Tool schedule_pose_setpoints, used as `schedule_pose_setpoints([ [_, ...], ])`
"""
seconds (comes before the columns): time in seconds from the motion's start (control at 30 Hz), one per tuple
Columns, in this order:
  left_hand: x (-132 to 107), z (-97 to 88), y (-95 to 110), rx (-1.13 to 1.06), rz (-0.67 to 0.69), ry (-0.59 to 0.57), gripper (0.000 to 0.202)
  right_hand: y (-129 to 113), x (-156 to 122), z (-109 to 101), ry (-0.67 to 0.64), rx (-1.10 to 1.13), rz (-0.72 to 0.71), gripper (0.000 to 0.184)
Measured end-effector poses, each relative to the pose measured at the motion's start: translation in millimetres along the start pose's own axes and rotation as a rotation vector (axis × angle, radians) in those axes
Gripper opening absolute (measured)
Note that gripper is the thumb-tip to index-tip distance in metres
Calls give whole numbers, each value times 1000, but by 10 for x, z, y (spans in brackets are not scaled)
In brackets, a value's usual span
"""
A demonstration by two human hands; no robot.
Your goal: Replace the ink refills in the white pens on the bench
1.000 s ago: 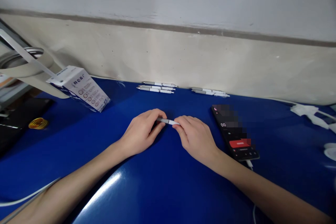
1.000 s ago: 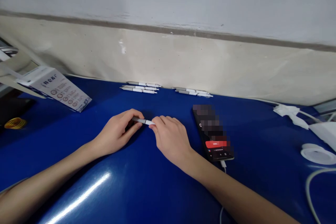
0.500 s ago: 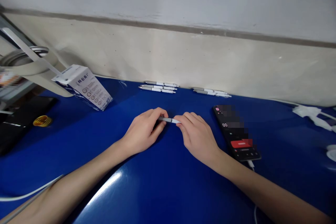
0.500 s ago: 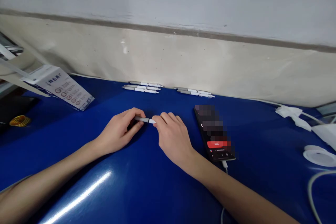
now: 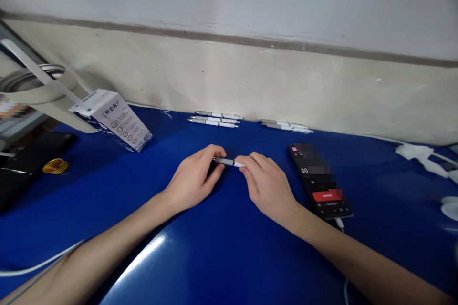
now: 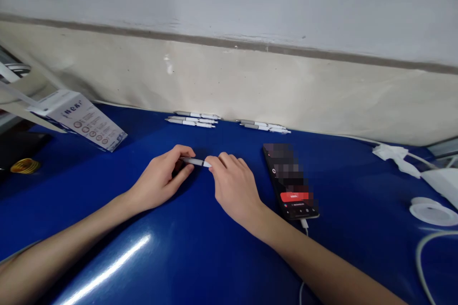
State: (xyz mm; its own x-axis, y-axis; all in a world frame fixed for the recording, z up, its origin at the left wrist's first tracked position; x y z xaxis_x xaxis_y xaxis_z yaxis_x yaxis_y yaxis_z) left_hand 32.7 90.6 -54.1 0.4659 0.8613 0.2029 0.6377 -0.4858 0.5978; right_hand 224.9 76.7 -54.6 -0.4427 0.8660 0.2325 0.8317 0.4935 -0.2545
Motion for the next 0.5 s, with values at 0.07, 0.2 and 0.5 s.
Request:
schedule_pose_setpoints([
  [0.07, 6, -2, -1, -4, -8, -1, 13, 2, -6, 1, -2, 0, 5, 27],
  [0.2, 31, -11, 2, 10, -37, -7, 17, -1, -13, 0, -2, 5, 2, 27],
  [0.5, 13, -16, -5, -50, -37, 12, 19, 4, -3, 9, 1, 15, 11, 26],
])
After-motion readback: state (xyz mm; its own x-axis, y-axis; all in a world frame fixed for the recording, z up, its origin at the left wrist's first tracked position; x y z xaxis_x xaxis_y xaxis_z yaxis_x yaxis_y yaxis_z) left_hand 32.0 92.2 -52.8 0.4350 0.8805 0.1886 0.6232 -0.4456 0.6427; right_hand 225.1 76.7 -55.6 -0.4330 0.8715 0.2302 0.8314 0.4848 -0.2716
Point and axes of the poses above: each hand's wrist, its own x-axis towards the middle knuckle, its own z-axis out of the palm, y = z × x, the point moved 1 cm from there along x, towards the middle knuckle, and after that the axes turned 3 degrees about -y, right-handed, at the moved point
